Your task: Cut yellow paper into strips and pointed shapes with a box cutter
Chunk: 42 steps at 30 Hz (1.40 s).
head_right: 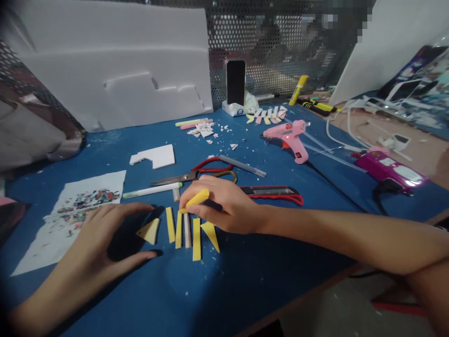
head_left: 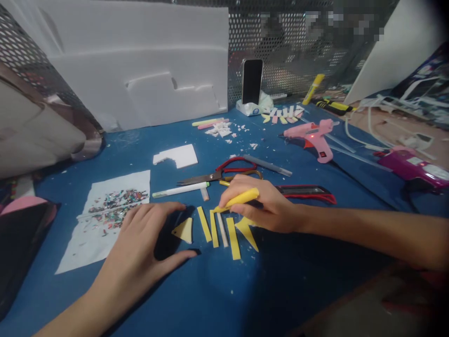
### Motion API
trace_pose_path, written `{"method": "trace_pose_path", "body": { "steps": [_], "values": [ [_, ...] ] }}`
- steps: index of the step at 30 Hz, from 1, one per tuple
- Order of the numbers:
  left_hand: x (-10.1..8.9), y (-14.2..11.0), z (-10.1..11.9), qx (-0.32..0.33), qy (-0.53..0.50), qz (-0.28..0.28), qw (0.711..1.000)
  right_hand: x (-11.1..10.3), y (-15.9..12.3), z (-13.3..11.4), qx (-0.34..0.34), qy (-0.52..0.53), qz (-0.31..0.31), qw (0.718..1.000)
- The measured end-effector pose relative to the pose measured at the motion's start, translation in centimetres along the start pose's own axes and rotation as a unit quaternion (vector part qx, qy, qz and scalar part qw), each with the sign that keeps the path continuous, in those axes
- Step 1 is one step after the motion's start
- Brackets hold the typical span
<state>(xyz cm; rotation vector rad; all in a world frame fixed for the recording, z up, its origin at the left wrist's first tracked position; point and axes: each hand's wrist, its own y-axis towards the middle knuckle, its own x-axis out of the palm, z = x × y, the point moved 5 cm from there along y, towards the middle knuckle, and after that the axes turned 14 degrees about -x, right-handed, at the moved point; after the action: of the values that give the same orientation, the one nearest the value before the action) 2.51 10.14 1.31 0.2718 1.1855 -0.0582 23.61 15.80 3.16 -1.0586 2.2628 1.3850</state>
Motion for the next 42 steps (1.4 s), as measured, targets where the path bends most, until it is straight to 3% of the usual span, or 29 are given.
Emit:
{"method": "trace_pose_path", "body": {
  "steps": [4, 13, 26, 36, 42],
  "values": [
    [0.4, -0.3, -0.3, -0.005, -0.014, -0.014, 1.000, 0.3, 0.0, 0.1, -0.011, 0.002, -0.023, 1.000],
    [0.3, -0.2, -0.4, -0.039, -0.064, -0.034, 0.997, 0.5, -0.2, 1.0, 0.030, 0.012, -0.033, 0.999],
    [-0.4, -0.6, -0.3, -0.070, -0.118, 0.001, 0.991, 0.6, 0.1, 0.6, 0.034, 0.070, -0.054, 0.995],
    [-0.3, -0.6, -0.3, -0.091, -0.184, -0.014, 0.979, 0.6, 0.1, 0.6, 0.020, 0.088, -0.031, 0.995],
    [-0.1, -1.9, 0.5, -0.081, -0.204, -0.025, 0.975, -0.4, 0.1, -0.1, -0.029, 0.053, 0.030, 0.998]
  ]
}}
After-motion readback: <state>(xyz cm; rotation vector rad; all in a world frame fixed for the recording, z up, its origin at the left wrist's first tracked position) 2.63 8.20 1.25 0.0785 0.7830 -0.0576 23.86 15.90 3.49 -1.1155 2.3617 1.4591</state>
